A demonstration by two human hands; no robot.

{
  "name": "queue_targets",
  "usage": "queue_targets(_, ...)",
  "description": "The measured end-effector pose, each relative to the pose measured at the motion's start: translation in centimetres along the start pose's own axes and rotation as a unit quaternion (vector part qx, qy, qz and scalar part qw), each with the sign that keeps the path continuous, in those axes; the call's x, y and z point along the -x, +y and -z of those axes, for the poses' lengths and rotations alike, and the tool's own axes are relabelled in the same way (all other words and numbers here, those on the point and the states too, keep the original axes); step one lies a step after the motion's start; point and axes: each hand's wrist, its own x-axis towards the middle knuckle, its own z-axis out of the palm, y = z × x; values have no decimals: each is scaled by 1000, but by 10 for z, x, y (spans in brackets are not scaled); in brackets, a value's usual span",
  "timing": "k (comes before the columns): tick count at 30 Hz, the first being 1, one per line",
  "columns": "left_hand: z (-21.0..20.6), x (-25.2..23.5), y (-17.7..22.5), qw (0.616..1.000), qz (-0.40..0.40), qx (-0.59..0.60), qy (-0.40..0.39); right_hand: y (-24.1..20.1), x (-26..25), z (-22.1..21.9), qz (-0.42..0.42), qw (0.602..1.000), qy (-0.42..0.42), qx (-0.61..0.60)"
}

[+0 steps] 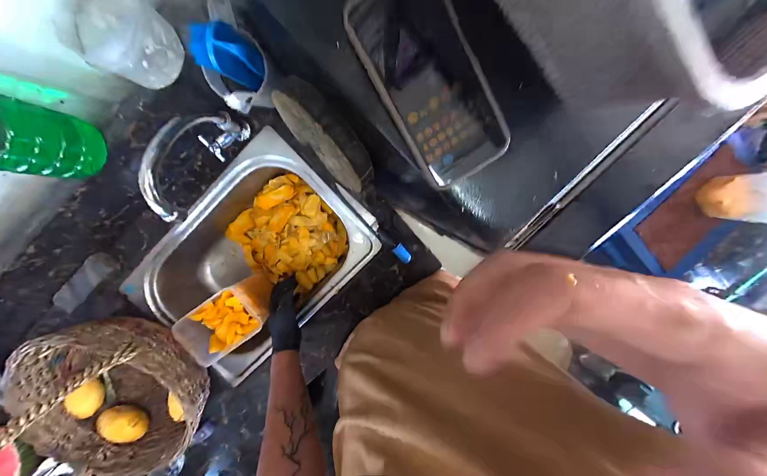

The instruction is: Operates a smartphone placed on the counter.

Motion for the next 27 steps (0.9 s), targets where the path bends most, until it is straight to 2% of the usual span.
queue_targets(1, -2, 4, 4, 1000, 1, 5, 3, 7, 3, 7, 18, 993, 45, 112)
queue_targets(3, -3, 7, 9, 1000, -1, 7, 3, 26, 4, 26, 48, 930, 125, 342)
queue_targets(5, -3, 7, 9, 1000, 0, 5, 1, 44, 1, 42, 71, 865, 170, 467)
queue_targets(6, -4, 6, 10, 1000, 0, 7, -2, 51, -1, 49, 76, 850, 174, 491)
queue_targets(13, -7, 5, 14, 1000, -2, 19, 2, 71, -17, 68, 77, 828, 151, 535)
queue_targets(21, -8, 4, 13, 1000, 5, 20, 16, 69, -35, 63, 14, 822, 156, 547)
queue_targets(27, -7, 5, 12, 1000, 0, 11, 16, 63, -52, 65, -20, 835, 162, 525)
